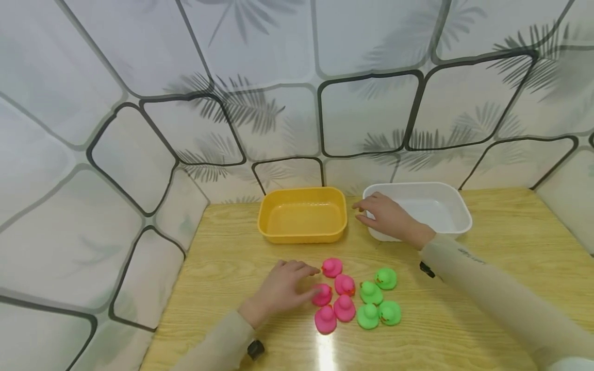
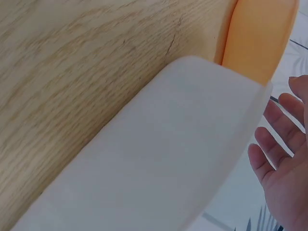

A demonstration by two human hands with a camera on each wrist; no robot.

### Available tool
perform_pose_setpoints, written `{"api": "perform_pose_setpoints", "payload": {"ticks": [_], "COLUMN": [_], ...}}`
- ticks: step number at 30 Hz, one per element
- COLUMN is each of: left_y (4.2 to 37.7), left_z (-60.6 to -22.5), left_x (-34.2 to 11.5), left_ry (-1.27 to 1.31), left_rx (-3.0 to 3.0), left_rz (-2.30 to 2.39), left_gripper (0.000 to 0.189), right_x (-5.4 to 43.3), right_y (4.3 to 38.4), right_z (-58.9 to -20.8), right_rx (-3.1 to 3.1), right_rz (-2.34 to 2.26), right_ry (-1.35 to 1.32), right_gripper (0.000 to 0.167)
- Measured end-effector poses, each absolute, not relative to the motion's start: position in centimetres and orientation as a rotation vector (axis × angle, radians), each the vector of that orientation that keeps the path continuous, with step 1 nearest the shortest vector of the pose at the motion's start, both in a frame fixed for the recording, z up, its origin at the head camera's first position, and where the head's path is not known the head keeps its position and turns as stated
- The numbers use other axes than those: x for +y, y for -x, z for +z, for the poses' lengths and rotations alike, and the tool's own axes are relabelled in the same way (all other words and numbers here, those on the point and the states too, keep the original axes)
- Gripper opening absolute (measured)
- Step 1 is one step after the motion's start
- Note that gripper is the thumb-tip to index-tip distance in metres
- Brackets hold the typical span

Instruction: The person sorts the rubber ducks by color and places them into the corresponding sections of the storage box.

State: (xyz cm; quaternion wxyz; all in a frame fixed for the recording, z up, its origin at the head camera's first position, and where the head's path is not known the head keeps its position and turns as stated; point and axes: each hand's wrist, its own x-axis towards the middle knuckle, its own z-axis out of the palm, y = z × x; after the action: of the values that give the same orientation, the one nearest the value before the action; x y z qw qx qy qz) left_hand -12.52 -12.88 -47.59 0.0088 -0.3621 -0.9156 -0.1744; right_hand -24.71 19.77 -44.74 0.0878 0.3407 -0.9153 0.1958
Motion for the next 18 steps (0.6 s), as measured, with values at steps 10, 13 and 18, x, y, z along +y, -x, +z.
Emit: {"api": "perform_pose_setpoints", "payload": {"ticks": [10,13,18], "left_y": [12.0,12.0,12.1], "left_z": [-48.3,-48.3,-48.3], "left_x": [-12.3,-12.2,-12.0], "left_ry": [1.210,1.212,1.218], "left_rx": [-2.855,-2.863,-2.859], "left_rz": [-0.500,-0.492,-0.467], "left_gripper": [0.042,0.041,0.038], "right_x": [18.4,18.2,17.9], "right_y": [25.0,25.1,25.1], "right_z": [-45.4,-45.7,-45.8], "right_rx": [-2.732,-2.737,-2.720], "right_rz": [0.597,0.591,0.587], "right_ry": [-1.040,-1.054,-1.059], "right_gripper": [0.026,0.027,0.026]}}
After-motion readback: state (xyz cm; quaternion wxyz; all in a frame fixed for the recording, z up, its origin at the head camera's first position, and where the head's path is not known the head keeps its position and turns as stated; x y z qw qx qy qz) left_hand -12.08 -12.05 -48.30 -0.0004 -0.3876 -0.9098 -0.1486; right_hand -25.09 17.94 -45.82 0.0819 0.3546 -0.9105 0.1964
